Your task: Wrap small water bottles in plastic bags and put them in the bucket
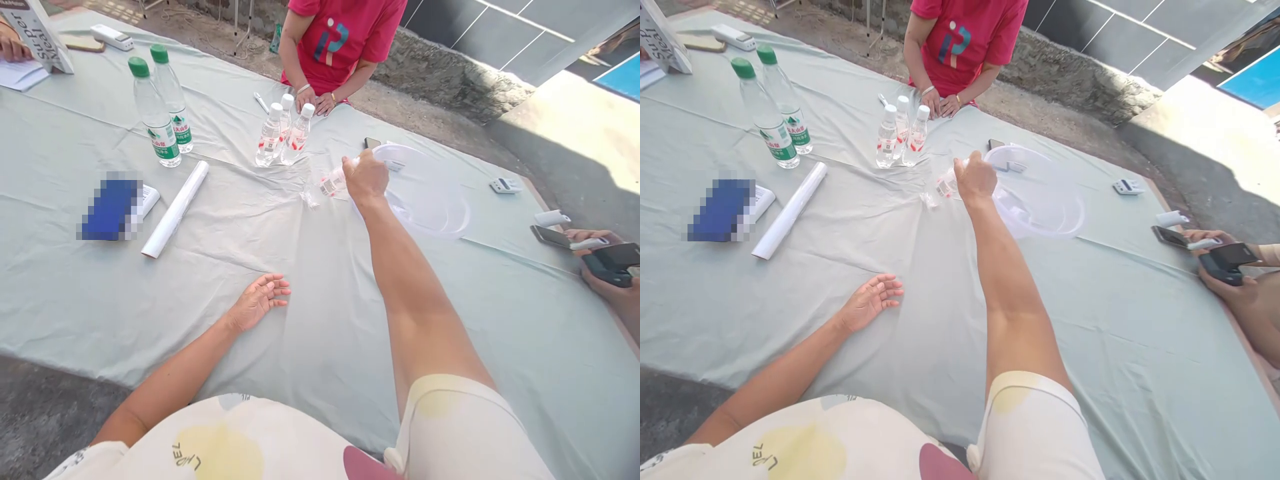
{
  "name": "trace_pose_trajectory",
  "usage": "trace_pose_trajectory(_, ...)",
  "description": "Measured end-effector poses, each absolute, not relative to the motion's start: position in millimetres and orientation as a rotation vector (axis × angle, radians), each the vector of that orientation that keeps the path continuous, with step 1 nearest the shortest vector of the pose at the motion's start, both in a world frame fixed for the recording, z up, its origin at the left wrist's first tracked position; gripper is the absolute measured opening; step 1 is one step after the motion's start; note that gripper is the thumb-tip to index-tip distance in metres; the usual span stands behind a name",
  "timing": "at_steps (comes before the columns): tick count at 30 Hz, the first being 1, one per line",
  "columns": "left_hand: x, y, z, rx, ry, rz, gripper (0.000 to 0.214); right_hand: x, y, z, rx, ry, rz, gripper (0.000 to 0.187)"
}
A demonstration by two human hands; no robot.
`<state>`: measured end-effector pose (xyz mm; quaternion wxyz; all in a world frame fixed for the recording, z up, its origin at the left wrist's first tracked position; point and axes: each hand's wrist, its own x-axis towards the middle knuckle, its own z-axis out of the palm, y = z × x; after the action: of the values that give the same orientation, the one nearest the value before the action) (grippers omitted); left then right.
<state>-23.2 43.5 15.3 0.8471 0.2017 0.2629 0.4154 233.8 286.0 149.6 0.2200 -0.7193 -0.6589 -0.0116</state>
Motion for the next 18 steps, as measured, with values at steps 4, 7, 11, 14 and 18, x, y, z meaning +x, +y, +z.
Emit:
trace_pose_trajectory(4,-23,45,16,0.426,0.556,0.832,0.031,220,315,144,-2.083,-1.795,0.004,0.054)
trace_pose_trajectory(7,-24,47,19,0.421,0.57,0.815,0.032,219,325,148,-2.077,-1.882,0.113,0.062)
trace_pose_trajectory(11,-25,49,22,0.394,0.571,0.804,0.034,237,319,173,-2.055,-1.88,0.363,0.066)
trace_pose_trajectory(14,-25,49,22,0.389,0.57,0.794,0.034,263,305,198,-2.082,-1.823,0.389,0.06)
trace_pose_trajectory(18,-25,50,22,0.385,0.573,0.791,0.034,315,292,203,-2.346,-1.726,0.167,0.052)
